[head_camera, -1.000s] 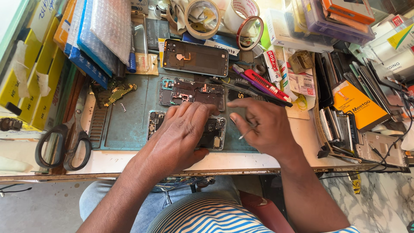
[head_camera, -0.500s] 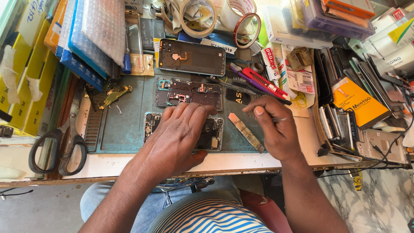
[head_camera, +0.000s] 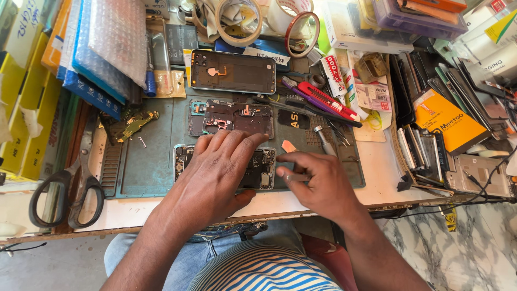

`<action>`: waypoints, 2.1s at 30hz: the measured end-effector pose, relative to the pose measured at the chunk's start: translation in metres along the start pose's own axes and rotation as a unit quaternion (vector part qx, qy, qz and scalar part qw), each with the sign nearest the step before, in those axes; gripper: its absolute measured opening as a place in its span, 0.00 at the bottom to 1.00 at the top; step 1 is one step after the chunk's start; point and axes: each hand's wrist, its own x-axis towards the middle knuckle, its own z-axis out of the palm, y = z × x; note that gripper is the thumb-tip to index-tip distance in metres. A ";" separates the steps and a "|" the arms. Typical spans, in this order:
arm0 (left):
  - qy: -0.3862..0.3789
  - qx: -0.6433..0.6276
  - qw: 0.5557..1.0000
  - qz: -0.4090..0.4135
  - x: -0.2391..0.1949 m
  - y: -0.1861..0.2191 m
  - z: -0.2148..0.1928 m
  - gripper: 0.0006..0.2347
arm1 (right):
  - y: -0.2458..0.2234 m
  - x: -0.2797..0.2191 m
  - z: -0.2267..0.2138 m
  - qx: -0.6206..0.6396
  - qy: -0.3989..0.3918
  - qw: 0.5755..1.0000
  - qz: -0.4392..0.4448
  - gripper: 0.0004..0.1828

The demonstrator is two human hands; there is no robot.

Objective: The person uses tweezers to remove small components from a disassembled smartphone on a cluttered workbench. The hands carefully lift and place tiny parts while the phone remains open on the table.

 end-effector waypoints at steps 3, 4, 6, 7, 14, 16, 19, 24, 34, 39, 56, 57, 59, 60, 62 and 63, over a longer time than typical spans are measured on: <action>0.009 0.000 1.000 0.011 -0.001 0.001 0.000 0.41 | -0.003 -0.003 0.006 -0.007 0.012 0.999 -0.034 0.14; 0.004 0.002 1.000 0.009 -0.002 0.001 -0.001 0.42 | -0.005 -0.004 0.008 -0.010 0.015 0.999 -0.038 0.14; -0.005 0.004 1.000 0.006 -0.001 0.001 -0.001 0.43 | -0.007 -0.004 0.013 -0.003 -0.004 0.999 0.035 0.14; -0.007 0.009 1.000 0.006 -0.001 0.001 -0.001 0.43 | -0.007 -0.005 0.014 0.000 -0.013 0.997 0.072 0.14; -0.005 0.036 0.999 0.016 -0.002 0.002 -0.001 0.44 | -0.007 -0.011 0.022 0.014 0.024 0.999 0.036 0.14; -0.006 0.034 0.999 0.014 -0.002 0.002 0.000 0.44 | -0.008 -0.014 0.024 0.006 0.037 0.999 0.020 0.15; -0.003 0.035 0.999 0.015 -0.001 0.003 0.000 0.44 | -0.012 -0.015 0.025 -0.041 0.055 0.998 0.004 0.14; 0.006 0.056 0.998 0.020 -0.003 0.000 0.006 0.43 | -0.014 -0.016 0.028 -0.048 0.074 0.996 -0.020 0.15; 0.027 0.056 0.998 0.011 -0.004 -0.004 0.013 0.44 | -0.014 -0.015 0.026 -0.011 0.074 0.997 -0.016 0.14; 0.044 0.063 0.997 0.018 -0.010 -0.004 0.015 0.43 | -0.012 -0.017 0.027 -0.026 0.074 0.997 -0.015 0.14; -0.063 0.040 0.996 0.044 -0.001 0.000 -0.022 0.43 | 0.006 -0.024 0.035 0.232 0.024 0.964 0.126 0.16; -0.069 0.041 0.996 0.046 0.000 0.000 -0.023 0.43 | 0.010 -0.024 0.034 0.257 0.021 0.959 0.118 0.16; -0.089 0.040 0.995 0.033 0.000 0.000 -0.025 0.44 | 0.014 -0.023 0.035 0.294 0.016 0.947 0.132 0.15; -0.098 0.038 0.994 0.026 -0.001 0.000 -0.026 0.44 | 0.016 -0.023 0.035 0.304 0.013 0.940 0.156 0.16; -0.063 0.040 0.997 0.031 -0.002 -0.002 -0.027 0.44 | 0.017 -0.024 0.035 0.320 0.013 0.931 0.174 0.16; -0.045 0.041 0.998 0.033 -0.003 -0.004 -0.027 0.44 | 0.017 -0.024 0.035 0.325 0.016 0.931 0.168 0.16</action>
